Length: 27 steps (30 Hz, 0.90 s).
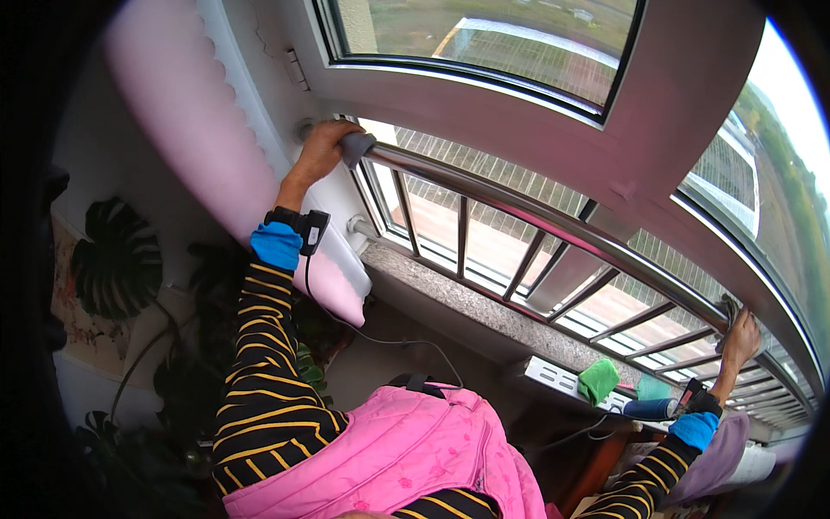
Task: The person wipes the window frame and glass with cloths, then moves to a nearby sofa to wipe its armrest. They open a cardboard box on the sofa and remove a small black plastic case.
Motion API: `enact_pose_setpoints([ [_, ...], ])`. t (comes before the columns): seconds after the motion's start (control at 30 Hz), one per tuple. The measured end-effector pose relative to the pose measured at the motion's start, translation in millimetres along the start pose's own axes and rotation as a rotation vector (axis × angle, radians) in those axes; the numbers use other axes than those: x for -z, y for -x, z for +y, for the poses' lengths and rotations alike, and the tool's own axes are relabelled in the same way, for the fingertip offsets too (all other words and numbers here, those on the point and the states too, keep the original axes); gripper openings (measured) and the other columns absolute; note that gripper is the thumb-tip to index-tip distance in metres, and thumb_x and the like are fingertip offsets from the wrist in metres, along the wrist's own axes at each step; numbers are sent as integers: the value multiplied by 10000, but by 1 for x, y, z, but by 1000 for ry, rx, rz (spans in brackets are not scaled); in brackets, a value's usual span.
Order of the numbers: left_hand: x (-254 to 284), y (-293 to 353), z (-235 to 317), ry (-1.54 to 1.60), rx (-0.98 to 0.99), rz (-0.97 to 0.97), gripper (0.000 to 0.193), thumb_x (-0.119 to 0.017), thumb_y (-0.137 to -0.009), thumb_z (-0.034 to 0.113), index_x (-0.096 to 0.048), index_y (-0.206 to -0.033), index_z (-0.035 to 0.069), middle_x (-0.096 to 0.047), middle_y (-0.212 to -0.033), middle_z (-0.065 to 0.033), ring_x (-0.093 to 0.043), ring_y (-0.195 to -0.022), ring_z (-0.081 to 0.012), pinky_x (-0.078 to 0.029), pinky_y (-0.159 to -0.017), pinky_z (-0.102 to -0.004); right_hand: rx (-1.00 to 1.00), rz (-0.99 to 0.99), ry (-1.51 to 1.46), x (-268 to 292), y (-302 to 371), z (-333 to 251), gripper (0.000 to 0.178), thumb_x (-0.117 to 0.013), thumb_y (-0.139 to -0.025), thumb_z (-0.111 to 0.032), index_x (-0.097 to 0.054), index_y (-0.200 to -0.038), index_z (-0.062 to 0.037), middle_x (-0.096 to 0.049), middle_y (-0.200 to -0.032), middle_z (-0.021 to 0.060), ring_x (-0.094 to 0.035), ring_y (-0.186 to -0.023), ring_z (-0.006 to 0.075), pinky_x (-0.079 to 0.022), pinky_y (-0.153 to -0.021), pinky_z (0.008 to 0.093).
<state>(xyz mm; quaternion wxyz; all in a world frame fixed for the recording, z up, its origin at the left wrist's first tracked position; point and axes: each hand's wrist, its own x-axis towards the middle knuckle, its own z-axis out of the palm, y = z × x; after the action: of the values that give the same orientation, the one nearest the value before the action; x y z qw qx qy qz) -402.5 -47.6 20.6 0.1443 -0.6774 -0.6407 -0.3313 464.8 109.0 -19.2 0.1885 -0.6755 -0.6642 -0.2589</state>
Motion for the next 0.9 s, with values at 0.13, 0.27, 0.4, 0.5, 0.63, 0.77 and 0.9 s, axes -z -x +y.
enact_pose_setpoints([
  [0.13,-10,2,46,18,-82,11,374,-534,-697,-96,-675,-992,86,-686,-963,-94,-612,-950,-305,-427,-902,-403,57,36,102,3,0,-2,455,-284,-1007,-328,-629,-1153,-70,-656,-1076,180,-603,-949,394,-442,-825,483],
  [0.27,-13,-3,85,154,-149,-10,414,-461,-643,-146,-660,-963,25,-677,-958,-130,-628,-921,-320,-486,-836,-381,90,63,168,3,1,-3,354,-325,-993,-233,-604,-1164,-101,-673,-1045,151,-632,-896,373,-475,-791,483],
  [0.4,-23,13,135,585,7,-20,412,-486,-764,-152,-662,-1091,27,-683,-1021,-87,-639,-980,-222,-499,-885,-310,113,87,203,6,5,-8,269,-404,-959,-173,-593,-1144,-121,-678,-1042,114,-645,-879,335,-499,-717,462],
  [0.5,-46,35,185,1108,234,-169,407,-529,-841,-65,-598,-1224,56,-669,-1068,-60,-626,-997,-171,-507,-873,-318,187,233,362,12,11,-19,187,-481,-925,-162,-612,-1056,-141,-676,-951,60,-640,-852,284,-497,-721,431],
  [0.63,-81,47,245,1626,444,-367,545,-630,-836,49,-485,-1361,55,-616,-1205,-71,-589,-1076,-171,-439,-983,-328,120,353,274,21,18,-42,148,-511,-920,-194,-649,-938,-143,-667,-905,31,-630,-825,255,-483,-751,421],
  [0.77,-113,61,296,2036,574,-594,543,-576,-938,206,-384,-1414,31,-586,-1216,-70,-555,-1120,-173,-462,-946,-331,58,293,40,35,22,-54,231,-496,-932,-253,-668,-857,-119,-680,-910,56,-611,-870,289,-434,-830,461],
  [0.9,-135,79,317,2365,543,-850,517,-495,-979,372,-405,-1412,103,-574,-1211,-86,-579,-1031,-216,-496,-869,-384,-47,196,-56,43,21,-60,317,-470,-949,-317,-685,-846,-108,-680,-906,81,-595,-928,303,-402,-882,462],
])
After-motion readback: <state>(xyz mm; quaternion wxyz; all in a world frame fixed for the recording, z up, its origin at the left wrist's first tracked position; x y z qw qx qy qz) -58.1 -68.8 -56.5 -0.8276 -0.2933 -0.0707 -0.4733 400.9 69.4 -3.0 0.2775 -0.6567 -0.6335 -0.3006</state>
